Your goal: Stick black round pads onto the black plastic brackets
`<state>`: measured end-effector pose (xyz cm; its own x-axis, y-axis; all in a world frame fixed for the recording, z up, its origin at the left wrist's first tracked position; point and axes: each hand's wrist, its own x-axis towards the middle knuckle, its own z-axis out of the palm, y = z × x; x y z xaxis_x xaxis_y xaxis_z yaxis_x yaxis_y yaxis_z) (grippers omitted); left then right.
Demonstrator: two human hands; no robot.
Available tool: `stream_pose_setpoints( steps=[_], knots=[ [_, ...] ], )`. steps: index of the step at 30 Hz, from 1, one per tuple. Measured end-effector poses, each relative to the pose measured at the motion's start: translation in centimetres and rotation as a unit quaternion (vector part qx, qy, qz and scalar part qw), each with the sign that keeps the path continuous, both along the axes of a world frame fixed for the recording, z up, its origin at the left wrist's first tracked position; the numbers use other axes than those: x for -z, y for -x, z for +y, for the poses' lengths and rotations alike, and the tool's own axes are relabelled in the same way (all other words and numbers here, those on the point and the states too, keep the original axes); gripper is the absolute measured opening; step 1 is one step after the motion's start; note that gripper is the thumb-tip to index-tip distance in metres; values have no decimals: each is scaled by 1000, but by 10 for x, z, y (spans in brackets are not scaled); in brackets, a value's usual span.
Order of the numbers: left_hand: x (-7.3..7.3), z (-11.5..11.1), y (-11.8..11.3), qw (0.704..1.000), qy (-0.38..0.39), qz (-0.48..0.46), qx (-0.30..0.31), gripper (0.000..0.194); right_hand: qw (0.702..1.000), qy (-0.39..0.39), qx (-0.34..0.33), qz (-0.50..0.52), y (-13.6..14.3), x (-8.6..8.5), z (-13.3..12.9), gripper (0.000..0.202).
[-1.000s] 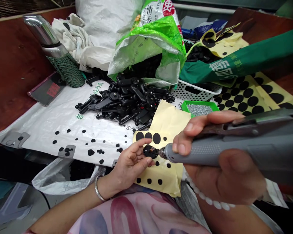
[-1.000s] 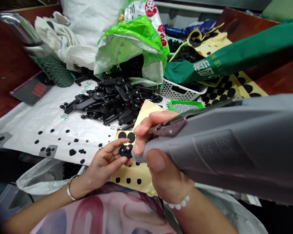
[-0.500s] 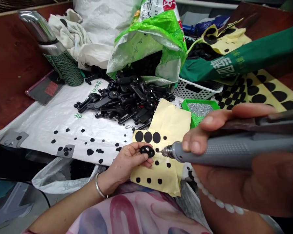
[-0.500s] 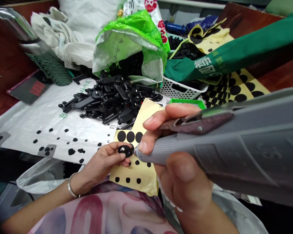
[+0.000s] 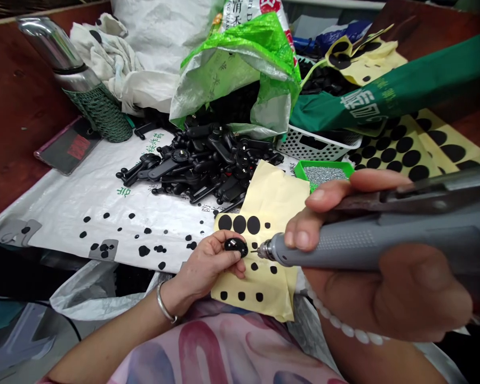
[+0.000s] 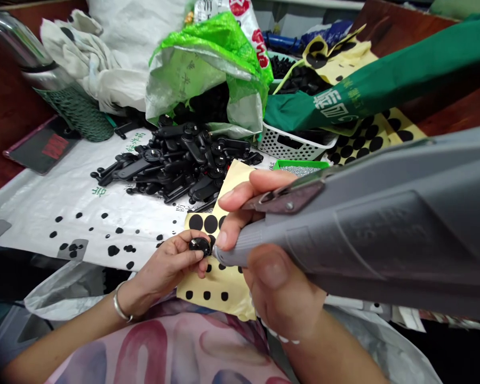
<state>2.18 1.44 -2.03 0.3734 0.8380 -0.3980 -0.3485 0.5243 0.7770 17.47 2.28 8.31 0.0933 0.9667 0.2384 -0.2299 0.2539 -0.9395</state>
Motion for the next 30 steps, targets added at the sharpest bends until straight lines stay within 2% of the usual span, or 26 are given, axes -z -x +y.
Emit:
stream_pose_setpoints(
  steps=[7, 13, 17, 20, 23, 28, 30],
  knots=[
    [-2, 0, -2, 999, -26, 21, 15, 22, 1000, -17, -17, -12, 2, 3, -1, 26],
    [-2, -2, -2, 990, -63, 127, 24, 28, 998, -54, -18, 15, 4, 9, 3, 30],
    [2, -4, -3, 959, -164, 225, 58, 31, 997, -67, -6, 29, -3, 15, 4, 31],
    [2, -2, -4, 929, -224, 290, 52, 28, 996, -77, 3, 38, -9, 18, 3, 32],
    [3, 2, -5, 910, -254, 324, 55, 28, 996, -86, 19, 31, -14, 20, 3, 31],
    [8, 10, -5, 897, -271, 334, 100, 34, 995, -95, 24, 36, -20, 24, 4, 32],
    [10, 12, -5, 876, -307, 353, 116, 38, 994, -97, 25, 41, -22, 25, 5, 33]
  ],
)
